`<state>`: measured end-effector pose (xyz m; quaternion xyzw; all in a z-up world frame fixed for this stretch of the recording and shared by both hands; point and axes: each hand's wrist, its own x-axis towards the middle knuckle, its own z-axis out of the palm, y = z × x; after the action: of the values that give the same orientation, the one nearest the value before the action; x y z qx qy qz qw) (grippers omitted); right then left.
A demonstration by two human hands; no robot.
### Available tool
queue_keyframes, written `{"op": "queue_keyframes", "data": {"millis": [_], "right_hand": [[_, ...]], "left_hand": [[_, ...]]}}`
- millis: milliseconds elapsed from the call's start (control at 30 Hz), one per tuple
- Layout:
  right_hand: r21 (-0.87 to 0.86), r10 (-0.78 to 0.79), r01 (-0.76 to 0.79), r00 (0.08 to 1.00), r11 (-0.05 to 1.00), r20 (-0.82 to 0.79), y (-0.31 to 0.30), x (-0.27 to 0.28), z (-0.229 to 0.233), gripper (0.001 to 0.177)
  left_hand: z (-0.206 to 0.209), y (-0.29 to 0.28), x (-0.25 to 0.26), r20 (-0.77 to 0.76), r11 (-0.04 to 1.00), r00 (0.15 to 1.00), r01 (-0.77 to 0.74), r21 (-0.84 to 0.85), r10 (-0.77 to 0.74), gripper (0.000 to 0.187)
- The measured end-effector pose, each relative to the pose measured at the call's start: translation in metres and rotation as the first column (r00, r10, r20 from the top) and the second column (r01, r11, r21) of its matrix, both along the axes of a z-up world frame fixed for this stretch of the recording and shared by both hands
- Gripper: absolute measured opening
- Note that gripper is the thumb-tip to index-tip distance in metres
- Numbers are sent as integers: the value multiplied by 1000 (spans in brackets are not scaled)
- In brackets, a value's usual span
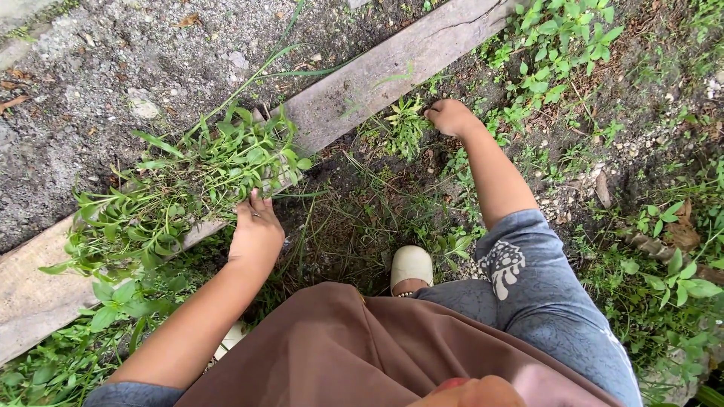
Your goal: Pulling weeds from a garden area along a foundation wall.
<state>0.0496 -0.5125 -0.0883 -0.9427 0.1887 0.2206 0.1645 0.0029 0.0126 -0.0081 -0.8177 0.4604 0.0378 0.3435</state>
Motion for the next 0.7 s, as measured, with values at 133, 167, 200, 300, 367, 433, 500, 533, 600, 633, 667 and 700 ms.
{"op": "queue_keyframes", "data": {"millis": [133,167,200,300,367,433,500,533,600,633,667,700], "right_hand": [[235,-162,188,979,954,-124,8,-5,21,37],[337,-193,228,972,913,-135,7,-6,23,35],[435,-221,265,964,861,-148,6,-7,24,35],[387,-121,182,977,904,-177,21,-8,46,34],[391,-97,169,976,905,-197,15,-8,33,35],[396,-73,156,973,905,-217,13,-7,25,36],[1,128,-128,988,992,-88,14,-4,21,36],[0,129,-129,988,992,-88,25,-3,34,36],[106,-42,70,968,992,-246,47,0,60,48],[107,-42,70,968,992,-246,48,-1,60,48],[141,-28,66,966,988,-256,49,-1,60,51],[174,-15,63,964,983,-264,50,-2,60,55]], "left_hand": [[0,1,0,-4,1000,1000,5,6,-5,51],[-1,1,0,-2,1000,1000,1,3,-1,51],[-2,0,0,-1,1000,1000,-2,-1,2,52],[-5,2,0,16,1000,1000,-3,-16,3,51],[-4,1,-1,19,1000,1000,-1,-25,1,50],[-3,1,-1,22,999,1000,2,-33,-2,50],[-3,1,-1,10,1000,1000,-4,-29,4,51],[-3,0,-1,10,1000,1000,-5,-29,5,51],[-1,-1,-1,14,1000,1000,2,-13,-2,52],[-2,0,-1,13,1000,1000,2,-12,-2,52],[-3,1,-1,18,1000,1000,4,-17,-3,51],[-4,1,-2,22,1000,1000,6,-22,-5,50]]}}
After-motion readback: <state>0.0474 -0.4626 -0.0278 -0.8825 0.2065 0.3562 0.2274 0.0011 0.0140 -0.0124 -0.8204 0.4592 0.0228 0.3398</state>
